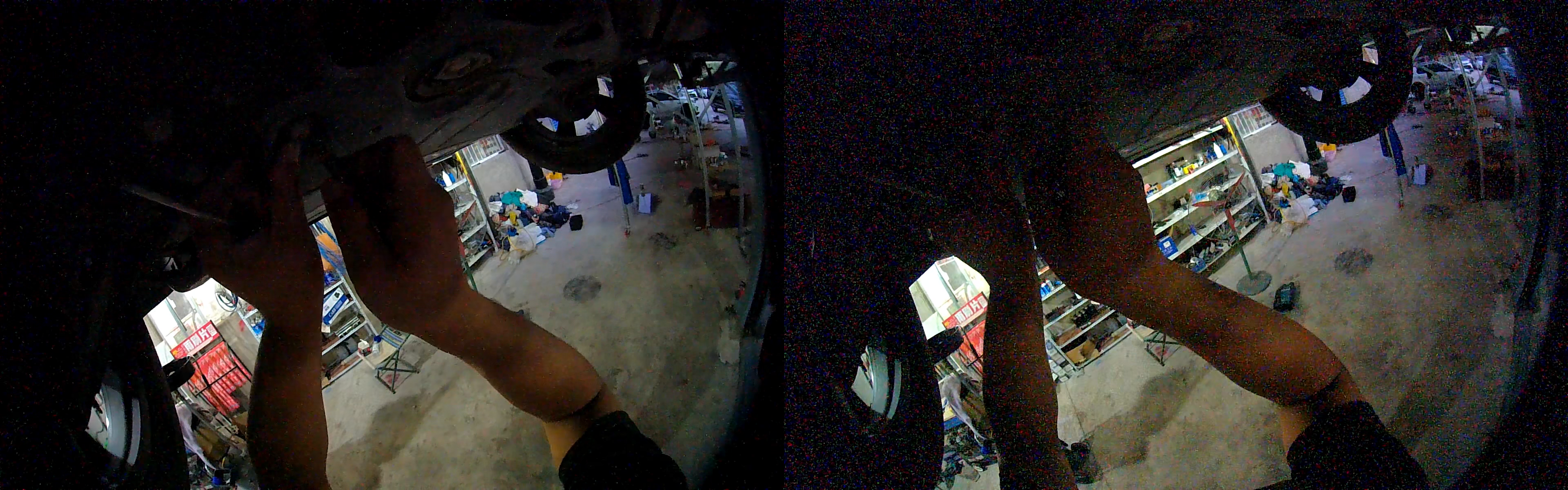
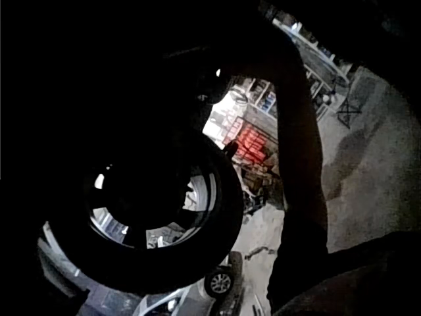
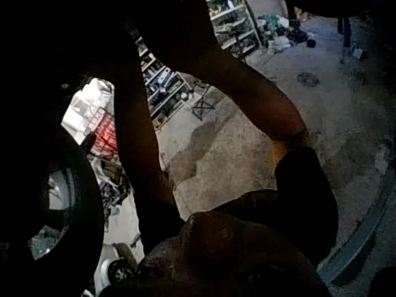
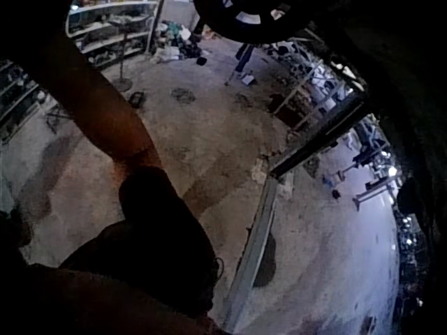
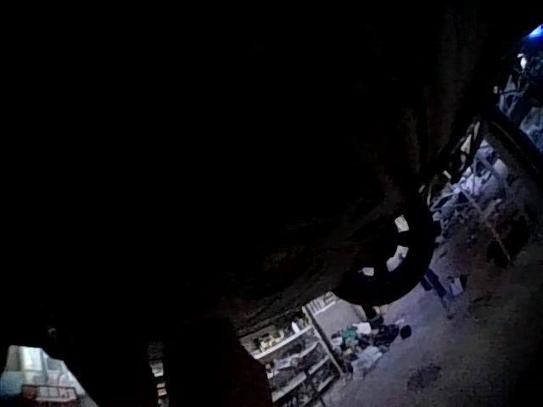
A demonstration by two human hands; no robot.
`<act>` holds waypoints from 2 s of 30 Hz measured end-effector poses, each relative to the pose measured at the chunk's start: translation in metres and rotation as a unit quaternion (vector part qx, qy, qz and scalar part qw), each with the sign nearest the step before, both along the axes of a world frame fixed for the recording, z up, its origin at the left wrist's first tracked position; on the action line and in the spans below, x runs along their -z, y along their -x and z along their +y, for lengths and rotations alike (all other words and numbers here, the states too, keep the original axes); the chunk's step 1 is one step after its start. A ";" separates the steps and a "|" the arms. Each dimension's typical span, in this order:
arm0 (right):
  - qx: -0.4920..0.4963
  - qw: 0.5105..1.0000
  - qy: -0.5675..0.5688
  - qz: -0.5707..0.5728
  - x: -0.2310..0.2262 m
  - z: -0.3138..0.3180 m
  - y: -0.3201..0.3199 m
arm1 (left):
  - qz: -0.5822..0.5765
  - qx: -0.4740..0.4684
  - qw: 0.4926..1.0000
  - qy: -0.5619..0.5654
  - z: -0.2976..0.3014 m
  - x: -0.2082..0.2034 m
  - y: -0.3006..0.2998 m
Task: The person works under a raised vehicle, using a screwdriver to remove fasteners from the undercarriage panel. They repeatedly insert the tool, turn it, and remove fasteners, then set them aside while continuing to work along the panel edge.
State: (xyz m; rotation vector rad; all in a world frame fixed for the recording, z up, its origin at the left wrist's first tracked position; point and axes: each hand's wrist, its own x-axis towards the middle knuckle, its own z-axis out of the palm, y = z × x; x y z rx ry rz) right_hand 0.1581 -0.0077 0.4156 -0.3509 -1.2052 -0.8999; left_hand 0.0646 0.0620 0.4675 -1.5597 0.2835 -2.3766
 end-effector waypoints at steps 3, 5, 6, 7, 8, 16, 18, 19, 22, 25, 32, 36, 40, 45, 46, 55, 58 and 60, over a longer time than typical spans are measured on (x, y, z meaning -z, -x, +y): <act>0.063 0.998 0.005 0.019 0.003 -0.009 0.005 | -0.005 0.021 0.999 0.042 -0.003 0.002 0.001; 0.056 0.998 0.008 0.038 0.003 -0.008 0.004 | -0.042 0.045 0.997 0.055 -0.022 0.003 -0.014; 0.051 0.998 0.009 0.047 0.002 -0.007 0.004 | -0.044 0.051 0.996 0.054 -0.023 0.002 -0.015; 0.045 0.998 0.009 0.048 0.002 -0.007 0.004 | -0.045 0.057 0.996 0.053 -0.023 0.002 -0.016; 0.040 0.998 0.008 0.049 0.002 -0.006 0.003 | -0.022 0.054 0.997 0.046 -0.009 0.002 -0.009; 0.085 0.992 -0.056 0.073 -0.005 -0.005 0.005 | 0.043 0.030 0.997 0.054 -0.023 0.010 0.003; 0.100 0.988 -0.040 0.114 -0.004 -0.007 0.011 | 0.016 0.016 0.999 0.037 -0.001 0.006 0.000; 0.127 0.984 -0.027 0.121 -0.002 -0.006 0.013 | 0.003 -0.001 1.000 0.012 0.012 0.003 -0.001; 0.219 0.965 -0.012 0.142 0.004 -0.006 0.018 | -0.014 -0.054 0.995 -0.078 0.027 -0.005 0.000; 0.265 0.953 -0.043 0.143 -0.001 -0.005 0.025 | 0.008 0.006 1.000 -0.010 0.014 0.001 0.002; 0.235 0.953 -0.150 0.119 -0.026 0.010 0.024 | 0.119 -0.005 0.992 -0.045 0.037 -0.017 0.020; 0.374 0.904 -0.085 0.188 -0.020 0.006 0.026 | 0.148 0.011 0.989 -0.006 0.024 -0.010 0.024; 0.433 0.882 0.013 0.184 -0.022 0.002 0.027 | 0.227 0.066 0.970 0.055 0.025 0.015 0.051; -0.087 0.971 0.127 0.185 -0.033 -0.010 0.019 | 0.208 0.010 0.971 0.117 0.058 0.091 0.095; -0.153 0.961 0.140 0.181 -0.039 -0.006 0.031 | 0.218 0.056 0.961 0.159 0.066 0.110 0.125; 0.337 0.924 0.003 0.180 -0.036 0.001 0.026 | 0.364 0.047 0.798 0.478 0.084 0.296 0.195; 0.317 0.933 0.011 0.171 -0.035 0.014 0.029 | 0.337 0.122 0.790 0.498 0.082 0.367 0.231; 0.332 0.926 0.004 0.180 -0.037 -0.013 0.022 | 0.295 0.243 0.767 0.516 0.089 0.402 0.229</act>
